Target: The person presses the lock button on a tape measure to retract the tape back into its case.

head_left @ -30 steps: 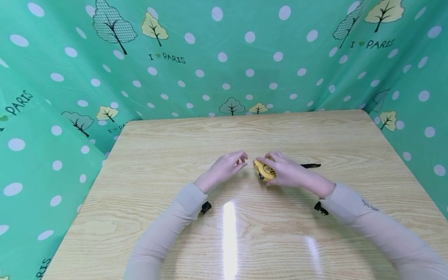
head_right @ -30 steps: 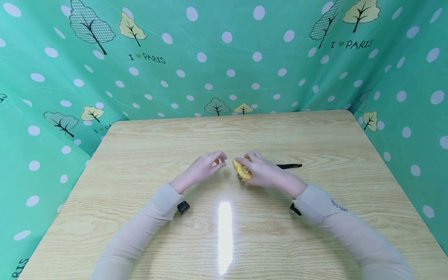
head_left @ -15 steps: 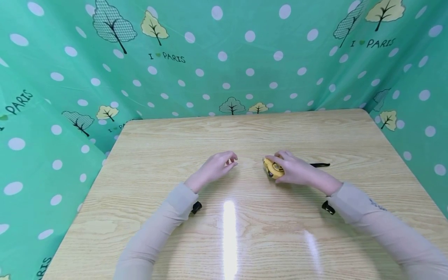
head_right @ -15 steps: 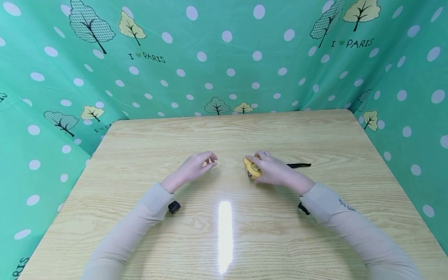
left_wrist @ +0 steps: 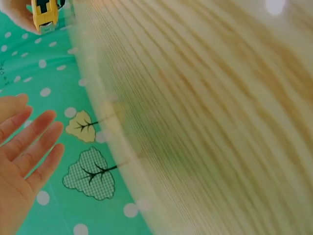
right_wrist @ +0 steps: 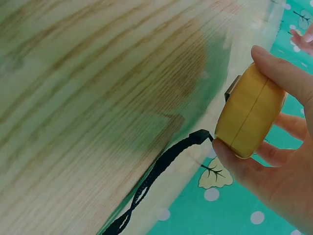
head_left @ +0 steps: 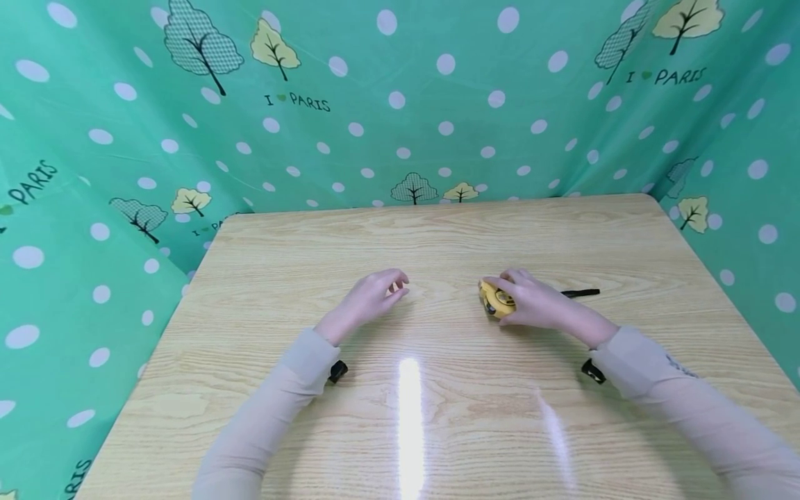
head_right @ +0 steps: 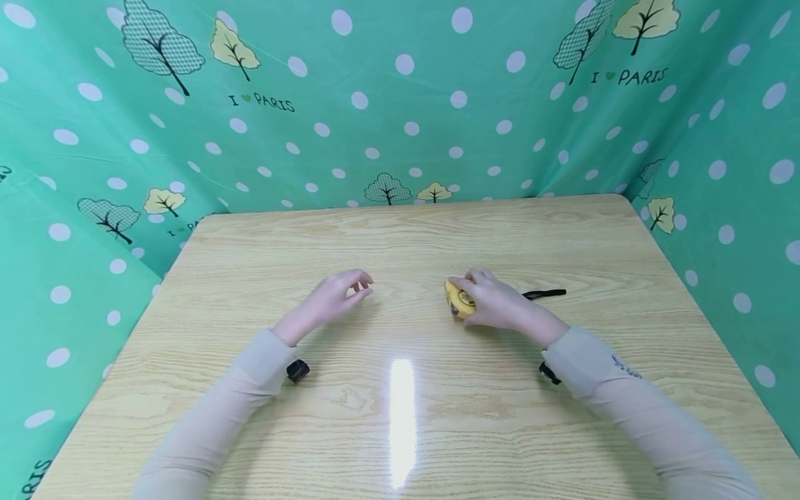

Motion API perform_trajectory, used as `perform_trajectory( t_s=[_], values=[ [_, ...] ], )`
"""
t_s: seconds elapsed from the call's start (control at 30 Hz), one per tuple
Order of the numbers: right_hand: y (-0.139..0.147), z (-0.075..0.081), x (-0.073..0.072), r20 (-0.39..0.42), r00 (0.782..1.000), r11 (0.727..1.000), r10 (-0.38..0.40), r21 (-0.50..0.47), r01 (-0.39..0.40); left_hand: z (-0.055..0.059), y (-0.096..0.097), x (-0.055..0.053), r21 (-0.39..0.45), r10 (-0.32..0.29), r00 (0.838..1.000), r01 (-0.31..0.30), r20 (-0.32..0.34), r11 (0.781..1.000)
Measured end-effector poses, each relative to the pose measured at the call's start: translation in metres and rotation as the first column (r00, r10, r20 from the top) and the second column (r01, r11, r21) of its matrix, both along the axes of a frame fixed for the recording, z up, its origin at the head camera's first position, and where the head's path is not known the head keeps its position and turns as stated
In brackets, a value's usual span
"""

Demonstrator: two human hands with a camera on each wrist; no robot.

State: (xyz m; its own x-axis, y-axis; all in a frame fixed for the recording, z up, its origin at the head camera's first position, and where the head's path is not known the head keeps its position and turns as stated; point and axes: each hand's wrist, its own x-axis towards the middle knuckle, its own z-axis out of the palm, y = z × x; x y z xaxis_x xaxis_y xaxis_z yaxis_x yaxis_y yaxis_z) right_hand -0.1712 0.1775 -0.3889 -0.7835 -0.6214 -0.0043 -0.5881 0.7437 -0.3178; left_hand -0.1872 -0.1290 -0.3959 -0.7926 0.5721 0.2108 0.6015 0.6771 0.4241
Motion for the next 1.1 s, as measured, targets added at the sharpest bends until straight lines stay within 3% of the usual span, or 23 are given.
perform_trajectory(
  t_s=[0.33, 1.1],
  values=[
    [0.003, -0.004, -0.001, -0.018, 1.000, 1.000, -0.004, -0.017, 0.004, -0.002, -0.013, 0.001, 0.000, 0.032, 0.999, -0.032, -0.021, 0.999],
    [0.009, -0.012, -0.005, 0.048, 0.998, 0.999, -0.036, 0.005, 0.035, -0.006, -0.031, 0.005, -0.010, 0.060, 0.998, -0.060, -0.036, 0.998]
  ],
)
